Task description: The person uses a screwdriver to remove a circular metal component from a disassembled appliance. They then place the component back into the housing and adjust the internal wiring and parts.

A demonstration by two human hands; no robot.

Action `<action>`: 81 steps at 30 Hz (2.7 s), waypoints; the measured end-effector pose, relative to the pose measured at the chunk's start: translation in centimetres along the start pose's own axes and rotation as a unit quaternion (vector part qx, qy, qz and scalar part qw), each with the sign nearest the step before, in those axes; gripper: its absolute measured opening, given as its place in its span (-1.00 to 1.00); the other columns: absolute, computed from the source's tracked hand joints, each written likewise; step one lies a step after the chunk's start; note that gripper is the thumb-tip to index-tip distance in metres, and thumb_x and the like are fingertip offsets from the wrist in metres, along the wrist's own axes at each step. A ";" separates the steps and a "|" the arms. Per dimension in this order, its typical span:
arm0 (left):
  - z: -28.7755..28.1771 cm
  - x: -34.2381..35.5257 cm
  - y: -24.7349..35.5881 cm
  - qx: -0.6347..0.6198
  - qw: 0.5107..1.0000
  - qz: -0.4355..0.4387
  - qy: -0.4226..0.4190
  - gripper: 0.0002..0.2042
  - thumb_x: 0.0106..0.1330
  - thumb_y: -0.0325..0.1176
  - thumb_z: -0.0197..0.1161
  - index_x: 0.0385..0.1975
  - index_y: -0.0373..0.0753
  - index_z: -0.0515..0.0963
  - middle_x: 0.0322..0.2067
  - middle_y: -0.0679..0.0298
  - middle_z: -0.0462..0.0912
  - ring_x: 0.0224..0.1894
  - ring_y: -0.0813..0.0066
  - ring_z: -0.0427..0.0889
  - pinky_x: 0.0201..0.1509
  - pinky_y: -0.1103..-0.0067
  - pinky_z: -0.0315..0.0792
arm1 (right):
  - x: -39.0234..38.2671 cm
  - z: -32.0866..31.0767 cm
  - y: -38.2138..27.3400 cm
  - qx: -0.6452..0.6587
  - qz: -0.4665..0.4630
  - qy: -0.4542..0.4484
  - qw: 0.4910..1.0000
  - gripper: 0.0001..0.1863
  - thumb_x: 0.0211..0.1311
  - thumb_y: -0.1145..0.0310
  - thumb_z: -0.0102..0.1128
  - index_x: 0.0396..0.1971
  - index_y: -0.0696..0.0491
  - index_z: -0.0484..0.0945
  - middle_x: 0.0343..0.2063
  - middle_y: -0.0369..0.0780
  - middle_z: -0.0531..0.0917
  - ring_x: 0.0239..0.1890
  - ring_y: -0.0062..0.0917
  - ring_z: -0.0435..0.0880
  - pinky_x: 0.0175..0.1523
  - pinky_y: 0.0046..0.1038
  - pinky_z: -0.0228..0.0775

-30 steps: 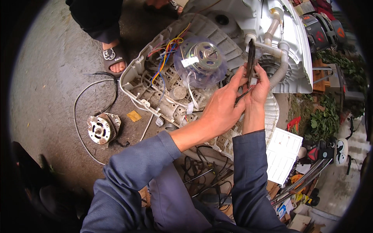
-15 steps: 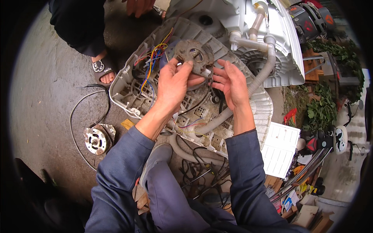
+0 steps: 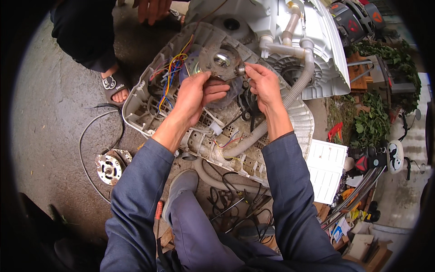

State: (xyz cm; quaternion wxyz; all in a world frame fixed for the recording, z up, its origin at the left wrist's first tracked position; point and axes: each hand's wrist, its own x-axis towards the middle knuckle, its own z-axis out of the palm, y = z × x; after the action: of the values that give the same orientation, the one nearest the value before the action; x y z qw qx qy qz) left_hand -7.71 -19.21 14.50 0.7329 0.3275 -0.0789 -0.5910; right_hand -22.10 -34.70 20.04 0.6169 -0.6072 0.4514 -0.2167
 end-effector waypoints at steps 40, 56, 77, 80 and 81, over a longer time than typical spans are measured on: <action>-5.0 3.1 0.0 0.509 0.825 0.245 0.009 0.02 0.23 -0.29 0.56 0.62 -0.31 0.03 0.52 0.04 0.33 0.56 0.11 0.29 0.62 0.35 0.14 | 2.6 -0.2 5.1 -0.229 -0.073 0.039 0.970 -0.35 0.15 0.22 0.52 0.14 0.37 0.63 -0.04 0.05 0.79 0.00 -0.36 0.80 0.12 -0.42 0.57; -6.8 4.5 0.8 0.600 0.750 0.278 -0.007 -0.11 0.33 -0.17 0.47 0.54 -0.41 0.13 0.46 -0.04 0.40 0.52 0.01 0.33 0.57 0.34 0.24 | 2.2 0.7 5.6 -0.191 -0.074 0.069 0.976 -0.35 0.12 0.23 0.57 0.12 0.37 0.64 0.02 0.08 0.77 0.09 -0.31 0.77 0.22 -0.39 0.54; -7.2 5.0 0.1 0.609 0.739 0.286 -0.018 -0.15 0.40 -0.17 0.42 0.55 -0.39 0.12 0.51 -0.10 0.29 0.56 0.00 0.27 0.60 0.33 0.18 | 2.5 0.6 4.4 -0.172 -0.047 0.035 0.983 -0.39 0.17 0.32 0.58 0.15 0.36 0.63 -0.12 -0.06 0.81 -0.22 -0.51 0.76 -0.17 -0.50 0.54; -6.7 4.7 0.1 0.610 0.743 0.274 -0.011 -0.14 0.42 -0.19 0.43 0.57 -0.41 0.08 0.53 -0.08 0.27 0.58 0.12 0.26 0.61 0.37 0.16 | 2.7 0.3 5.2 -0.182 -0.075 0.038 0.980 -0.41 0.21 0.32 0.54 0.16 0.35 0.62 -0.09 -0.03 0.80 -0.10 -0.42 0.78 -0.02 -0.45 0.57; -6.6 4.6 0.0 0.611 0.743 0.273 -0.006 -0.13 0.41 -0.19 0.44 0.57 -0.40 0.09 0.53 -0.08 0.28 0.58 0.12 0.27 0.60 0.38 0.17 | 2.6 0.4 5.3 -0.185 -0.088 0.039 0.978 -0.42 0.22 0.32 0.53 0.17 0.35 0.62 -0.08 -0.02 0.80 -0.06 -0.39 0.78 0.04 -0.42 0.58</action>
State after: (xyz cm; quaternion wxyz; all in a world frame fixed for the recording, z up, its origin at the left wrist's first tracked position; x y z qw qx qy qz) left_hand -3.02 -20.85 8.17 0.5054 0.6659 -0.5139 -0.1927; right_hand -21.95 -35.72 14.19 0.4544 -0.7394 0.4521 -0.2062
